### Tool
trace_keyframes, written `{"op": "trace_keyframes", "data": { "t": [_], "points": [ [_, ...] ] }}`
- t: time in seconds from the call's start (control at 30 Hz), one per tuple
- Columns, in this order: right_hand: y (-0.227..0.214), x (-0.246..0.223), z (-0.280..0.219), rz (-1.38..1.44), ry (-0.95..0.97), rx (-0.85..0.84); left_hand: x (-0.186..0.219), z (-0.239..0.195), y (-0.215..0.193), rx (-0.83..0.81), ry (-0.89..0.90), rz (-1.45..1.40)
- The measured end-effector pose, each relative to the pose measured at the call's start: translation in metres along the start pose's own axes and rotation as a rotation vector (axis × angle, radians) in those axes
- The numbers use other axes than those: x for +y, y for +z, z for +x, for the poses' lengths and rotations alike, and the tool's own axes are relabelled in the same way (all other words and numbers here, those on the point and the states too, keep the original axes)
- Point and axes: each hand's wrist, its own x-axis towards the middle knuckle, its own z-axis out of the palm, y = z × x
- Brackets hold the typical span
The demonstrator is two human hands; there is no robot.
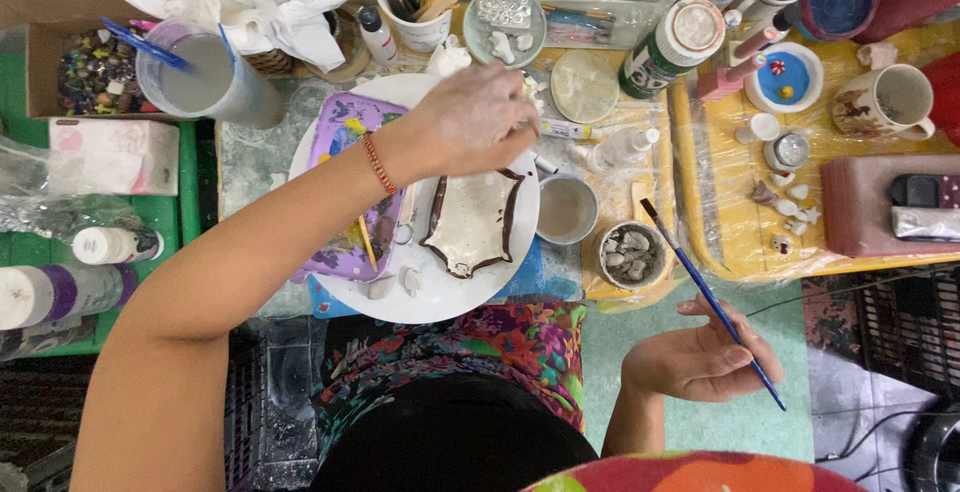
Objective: The person paints the edges of a ceramic piece with a dark glaze using a small brush. They pick up the ceramic piece by hand to reach different sections and dip the brush into a purple palette containing various paint colors.
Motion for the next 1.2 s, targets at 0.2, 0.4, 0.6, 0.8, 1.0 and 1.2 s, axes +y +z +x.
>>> {"op": "trace_keyframes", "data": {
  "t": [0.2,0.4,0.6,0.8,1.0,1.2],
  "points": [
    [0.012,-0.003,-0.008,-0.014,0.004,-0.077,-0.021,0.014,0.022,0.23,0.02,0.138],
    [0.009,0.002,-0.008,-0.033,0.015,-0.111,-0.031,0.034,0.033,0.048,0.004,0.319],
    [0.005,0.004,-0.007,-0.056,0.029,-0.123,-0.041,0.046,0.029,-0.124,-0.026,0.255],
    [0.005,0.007,-0.008,-0.04,0.047,-0.127,-0.039,0.045,0.009,-0.295,-0.103,0.165],
    [0.017,0.005,-0.009,-0.015,0.08,-0.139,-0.045,0.044,0.008,-0.257,-0.14,0.067],
    [0.049,0.0,-0.01,0.068,0.106,-0.243,-0.052,0.038,0.01,-0.225,-0.074,0.032]
  ]
}}
